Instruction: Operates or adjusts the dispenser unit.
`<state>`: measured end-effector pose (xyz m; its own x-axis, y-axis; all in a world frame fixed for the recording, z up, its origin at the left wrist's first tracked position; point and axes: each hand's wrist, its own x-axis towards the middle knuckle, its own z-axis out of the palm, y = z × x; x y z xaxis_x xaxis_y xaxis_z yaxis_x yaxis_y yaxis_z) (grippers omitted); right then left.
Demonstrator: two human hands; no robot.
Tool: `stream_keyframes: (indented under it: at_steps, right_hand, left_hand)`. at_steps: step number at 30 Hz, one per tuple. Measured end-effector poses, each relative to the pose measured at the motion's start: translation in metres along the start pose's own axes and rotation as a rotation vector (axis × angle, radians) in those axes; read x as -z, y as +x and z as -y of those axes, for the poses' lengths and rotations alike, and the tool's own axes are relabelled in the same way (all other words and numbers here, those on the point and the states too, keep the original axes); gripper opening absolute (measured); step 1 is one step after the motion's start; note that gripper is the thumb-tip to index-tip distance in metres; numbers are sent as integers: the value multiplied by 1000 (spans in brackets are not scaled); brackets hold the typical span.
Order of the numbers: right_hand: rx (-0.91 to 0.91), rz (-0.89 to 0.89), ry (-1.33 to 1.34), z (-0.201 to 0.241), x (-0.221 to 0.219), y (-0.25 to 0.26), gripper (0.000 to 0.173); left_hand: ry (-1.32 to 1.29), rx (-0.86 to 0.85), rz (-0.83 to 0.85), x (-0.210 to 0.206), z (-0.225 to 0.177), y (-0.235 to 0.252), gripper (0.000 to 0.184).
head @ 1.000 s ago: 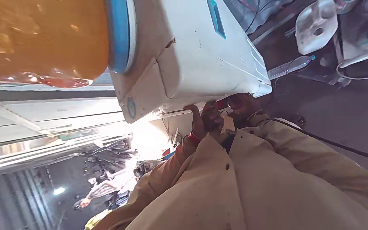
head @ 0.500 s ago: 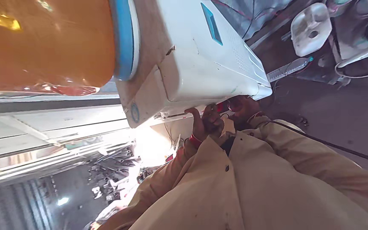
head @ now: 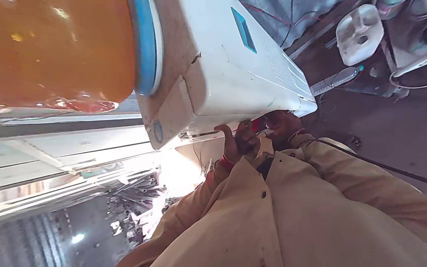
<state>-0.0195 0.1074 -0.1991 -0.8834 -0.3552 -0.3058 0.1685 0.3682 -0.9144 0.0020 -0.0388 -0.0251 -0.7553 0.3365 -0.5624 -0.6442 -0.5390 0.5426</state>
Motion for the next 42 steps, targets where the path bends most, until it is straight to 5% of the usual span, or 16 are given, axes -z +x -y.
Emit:
stream_keyframes:
  at_steps: [42]
  right_hand:
    - [-56,20,16,4,3,0,70]
  left_hand:
    - [67,7,3,-4,0,1,77]
